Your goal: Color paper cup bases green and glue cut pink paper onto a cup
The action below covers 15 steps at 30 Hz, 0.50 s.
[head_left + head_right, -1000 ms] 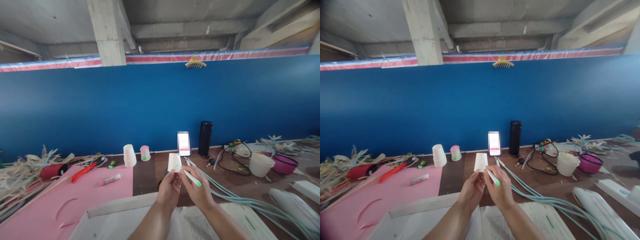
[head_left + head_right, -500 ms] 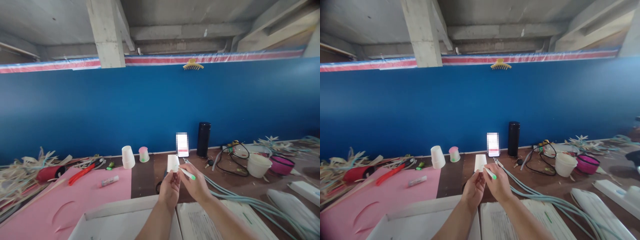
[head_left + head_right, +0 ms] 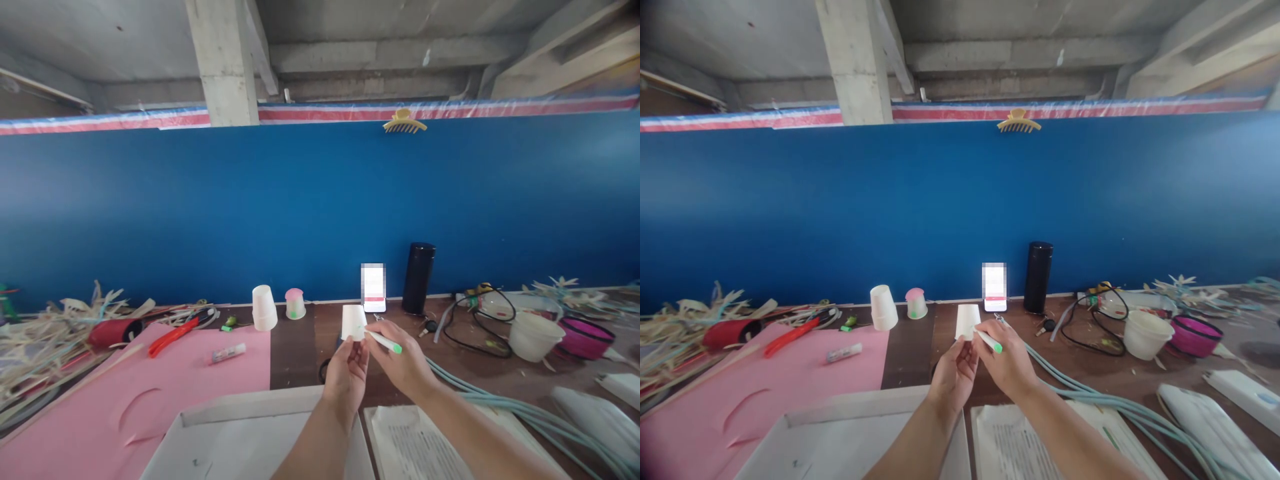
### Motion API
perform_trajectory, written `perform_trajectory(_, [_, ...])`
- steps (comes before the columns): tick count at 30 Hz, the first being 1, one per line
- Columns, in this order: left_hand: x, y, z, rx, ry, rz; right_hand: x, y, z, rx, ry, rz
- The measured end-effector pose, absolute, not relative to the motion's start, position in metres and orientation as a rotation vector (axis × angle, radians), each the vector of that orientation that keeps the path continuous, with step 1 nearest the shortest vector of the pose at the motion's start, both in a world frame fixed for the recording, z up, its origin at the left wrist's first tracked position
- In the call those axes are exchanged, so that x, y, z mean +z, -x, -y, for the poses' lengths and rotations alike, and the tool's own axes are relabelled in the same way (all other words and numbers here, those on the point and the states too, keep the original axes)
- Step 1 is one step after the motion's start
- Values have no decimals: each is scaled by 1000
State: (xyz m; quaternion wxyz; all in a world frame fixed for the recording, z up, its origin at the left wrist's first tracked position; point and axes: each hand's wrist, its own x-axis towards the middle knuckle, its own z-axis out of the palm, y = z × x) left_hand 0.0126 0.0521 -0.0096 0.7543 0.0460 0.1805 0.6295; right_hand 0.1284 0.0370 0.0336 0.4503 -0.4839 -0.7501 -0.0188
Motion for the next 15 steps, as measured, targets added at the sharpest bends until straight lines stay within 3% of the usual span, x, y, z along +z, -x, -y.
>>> perform_trajectory(15, [-7, -11, -51, 1349, -93, -399, 9, -121, -39, -51, 1118, 1720])
